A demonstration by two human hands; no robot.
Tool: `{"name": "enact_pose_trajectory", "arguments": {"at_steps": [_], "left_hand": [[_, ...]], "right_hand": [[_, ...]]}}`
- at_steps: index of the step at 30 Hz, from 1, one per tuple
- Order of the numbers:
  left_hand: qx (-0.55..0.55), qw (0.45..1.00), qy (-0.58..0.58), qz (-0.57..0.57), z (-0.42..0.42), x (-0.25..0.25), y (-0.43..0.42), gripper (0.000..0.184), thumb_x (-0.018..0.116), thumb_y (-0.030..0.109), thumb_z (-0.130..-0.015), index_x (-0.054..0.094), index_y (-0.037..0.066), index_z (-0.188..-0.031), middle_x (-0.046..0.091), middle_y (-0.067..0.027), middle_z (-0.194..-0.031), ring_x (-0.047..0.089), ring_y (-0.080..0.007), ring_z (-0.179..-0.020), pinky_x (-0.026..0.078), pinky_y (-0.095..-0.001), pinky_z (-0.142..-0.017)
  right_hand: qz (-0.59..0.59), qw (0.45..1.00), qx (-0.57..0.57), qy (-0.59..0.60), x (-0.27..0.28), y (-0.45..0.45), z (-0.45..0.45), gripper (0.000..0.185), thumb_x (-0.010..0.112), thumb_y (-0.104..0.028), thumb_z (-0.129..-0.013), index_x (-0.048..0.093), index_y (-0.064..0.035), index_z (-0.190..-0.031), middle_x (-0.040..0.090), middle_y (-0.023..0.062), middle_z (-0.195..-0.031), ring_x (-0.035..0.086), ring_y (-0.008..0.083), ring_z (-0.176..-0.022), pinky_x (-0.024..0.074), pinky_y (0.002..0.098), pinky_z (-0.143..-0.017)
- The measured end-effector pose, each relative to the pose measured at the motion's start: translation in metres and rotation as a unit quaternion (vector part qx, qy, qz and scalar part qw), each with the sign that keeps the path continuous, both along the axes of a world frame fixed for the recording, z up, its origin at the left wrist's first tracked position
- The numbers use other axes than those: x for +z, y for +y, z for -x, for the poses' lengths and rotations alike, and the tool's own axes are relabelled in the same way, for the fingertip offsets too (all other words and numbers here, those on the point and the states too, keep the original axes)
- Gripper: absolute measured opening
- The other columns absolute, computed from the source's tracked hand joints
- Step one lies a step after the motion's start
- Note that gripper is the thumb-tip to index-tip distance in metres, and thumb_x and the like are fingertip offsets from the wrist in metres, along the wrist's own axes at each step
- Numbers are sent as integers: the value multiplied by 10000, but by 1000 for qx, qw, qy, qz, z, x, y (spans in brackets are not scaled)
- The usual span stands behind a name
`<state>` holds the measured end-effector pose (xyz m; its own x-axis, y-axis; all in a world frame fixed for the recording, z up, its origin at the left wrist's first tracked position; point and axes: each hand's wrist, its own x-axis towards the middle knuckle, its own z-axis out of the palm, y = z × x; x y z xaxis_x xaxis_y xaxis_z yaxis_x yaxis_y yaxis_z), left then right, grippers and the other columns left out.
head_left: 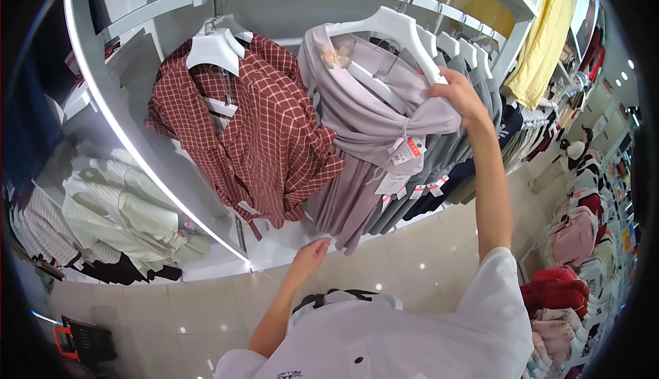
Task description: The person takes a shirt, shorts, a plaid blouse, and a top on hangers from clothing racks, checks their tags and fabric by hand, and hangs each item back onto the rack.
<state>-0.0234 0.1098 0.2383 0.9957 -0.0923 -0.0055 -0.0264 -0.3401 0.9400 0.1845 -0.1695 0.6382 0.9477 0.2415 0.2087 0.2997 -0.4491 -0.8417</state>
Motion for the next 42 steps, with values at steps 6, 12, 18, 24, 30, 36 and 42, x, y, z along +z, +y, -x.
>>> {"name": "enact_pose_trajectory", "arguments": {"at_steps": [6,12,18,24,30,36,42], "left_hand": [[-35,996,-78,33,-15,84,4,281,540,231,-1013,655,59,-1203,709,-147,-1096,687,-299,-987,519,-357,-852],[-68,953,-294,20,-13,220,12,248,606,60,-934,683,41,-1169,693,-130,-1135,664,-274,-1049,501,-354,-922],[50,834,-546,-54,-72,307,17,604,717,-12,-794,517,-8,-1364,562,-178,-1356,527,-341,-1266,393,-421,-1087],[-53,897,-434,-63,-91,325,-3,672,807,37,-676,567,56,-1304,635,-153,-1228,629,-312,-1116,494,-384,-948],[-9,901,-428,-75,-79,308,-3,478,779,33,-681,640,39,-1138,697,-131,-1053,694,-281,-940,537,-361,-831],[41,886,-443,-133,-54,327,2,435,763,91,-714,655,36,-1131,711,-142,-1003,698,-294,-905,530,-356,-814],[83,867,-456,-182,-35,339,-9,405,750,124,-735,666,32,-1120,713,-147,-1008,699,-295,-895,530,-351,-808]], "right_hand": [[50,997,-28,-43,11,-36,61,512,705,-137,-649,692,-61,-1155,629,50,-981,555,153,-931,395,249,-897],[-7,1000,-27,2,13,-78,135,514,693,-95,-621,698,-43,-1132,625,19,-974,564,120,-835,436,244,-805],[56,997,-56,-22,15,-117,196,574,706,-122,-550,706,-41,-1118,643,1,-1038,564,121,-979,417,263,-911],[45,999,-9,19,14,-115,241,575,702,-89,-549,701,-25,-1121,657,10,-1053,570,113,-985,425,255,-905],[123,992,35,0,10,-114,238,573,697,-76,-560,707,-61,-1134,661,-3,-1037,571,109,-962,445,244,-868],[120,991,48,-40,4,-116,218,552,647,-77,-642,689,-70,-1192,653,21,-1080,565,119,-960,453,260,-864],[178,981,63,-46,-2,-136,191,582,639,-133,-647,643,-29,-1220,640,48,-1155,551,141,-1089,381,272,-1003]]}}
